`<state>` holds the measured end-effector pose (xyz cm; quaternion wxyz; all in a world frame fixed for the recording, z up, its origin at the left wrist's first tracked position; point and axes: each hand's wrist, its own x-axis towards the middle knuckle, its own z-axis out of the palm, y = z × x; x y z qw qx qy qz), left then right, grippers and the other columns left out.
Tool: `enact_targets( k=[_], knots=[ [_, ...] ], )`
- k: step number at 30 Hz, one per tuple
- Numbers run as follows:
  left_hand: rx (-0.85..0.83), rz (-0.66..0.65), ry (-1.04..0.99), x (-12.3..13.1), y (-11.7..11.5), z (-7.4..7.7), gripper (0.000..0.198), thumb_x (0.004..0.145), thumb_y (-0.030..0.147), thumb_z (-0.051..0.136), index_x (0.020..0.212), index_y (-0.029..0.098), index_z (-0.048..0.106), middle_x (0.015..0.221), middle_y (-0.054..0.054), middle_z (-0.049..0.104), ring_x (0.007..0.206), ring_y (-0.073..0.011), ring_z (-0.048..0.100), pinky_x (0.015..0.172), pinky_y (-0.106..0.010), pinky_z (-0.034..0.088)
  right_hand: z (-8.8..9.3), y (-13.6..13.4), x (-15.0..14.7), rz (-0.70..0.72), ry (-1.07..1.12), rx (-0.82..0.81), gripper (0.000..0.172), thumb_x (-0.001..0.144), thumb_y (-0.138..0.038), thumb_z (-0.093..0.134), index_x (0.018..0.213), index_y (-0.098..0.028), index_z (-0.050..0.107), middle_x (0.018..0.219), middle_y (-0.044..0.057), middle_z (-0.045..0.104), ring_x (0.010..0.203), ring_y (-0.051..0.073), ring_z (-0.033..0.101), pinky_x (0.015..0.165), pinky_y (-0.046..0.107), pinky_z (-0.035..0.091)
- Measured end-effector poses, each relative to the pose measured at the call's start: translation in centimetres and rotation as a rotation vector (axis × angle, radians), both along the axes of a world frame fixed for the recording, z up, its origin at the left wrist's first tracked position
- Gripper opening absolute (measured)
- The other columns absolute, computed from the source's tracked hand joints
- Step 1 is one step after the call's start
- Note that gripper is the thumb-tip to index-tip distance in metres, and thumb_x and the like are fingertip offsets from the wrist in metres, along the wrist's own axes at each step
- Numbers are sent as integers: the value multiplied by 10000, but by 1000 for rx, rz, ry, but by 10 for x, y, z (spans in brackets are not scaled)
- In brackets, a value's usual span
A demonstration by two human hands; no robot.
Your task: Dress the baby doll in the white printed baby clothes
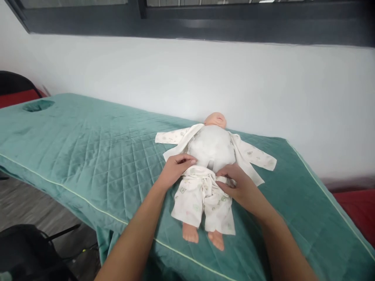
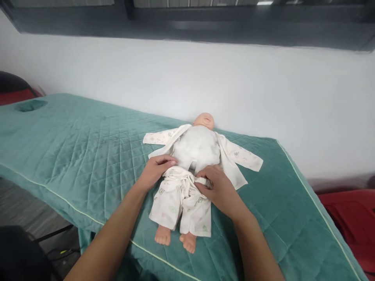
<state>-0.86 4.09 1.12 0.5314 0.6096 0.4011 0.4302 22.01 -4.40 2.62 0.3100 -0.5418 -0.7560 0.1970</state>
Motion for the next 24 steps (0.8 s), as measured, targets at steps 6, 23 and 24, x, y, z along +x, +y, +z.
enact_targets(
  k=[6,23,24],
  knots=[
    [-19,-19,20,-5,-2,-5,285,765,442,713,868,181,763,864,-46,718,773,-155,589,708,-264,434,27,18,1,-72,7,-117,106,835,-300,553,776,-232,497,712,-11,539,644,147,472,576,265,365],
    [262,-429,268,9,18,41,320,838,458,613,713,166,654,735,-9,546,647,-115,474,598,-238,355,-3,49,-9,-284,583,-168,209,725,-367,664,838,-224,563,748,3,653,609,138,548,540,239,412],
    [203,-356,219,12,22,41,337,832,478,611,712,164,631,696,1,527,624,-109,457,576,-233,340,-3,49,-8,-284,622,-196,234,735,-404,666,845,-228,557,667,-19,610,552,129,512,507,237,390]
  ],
)
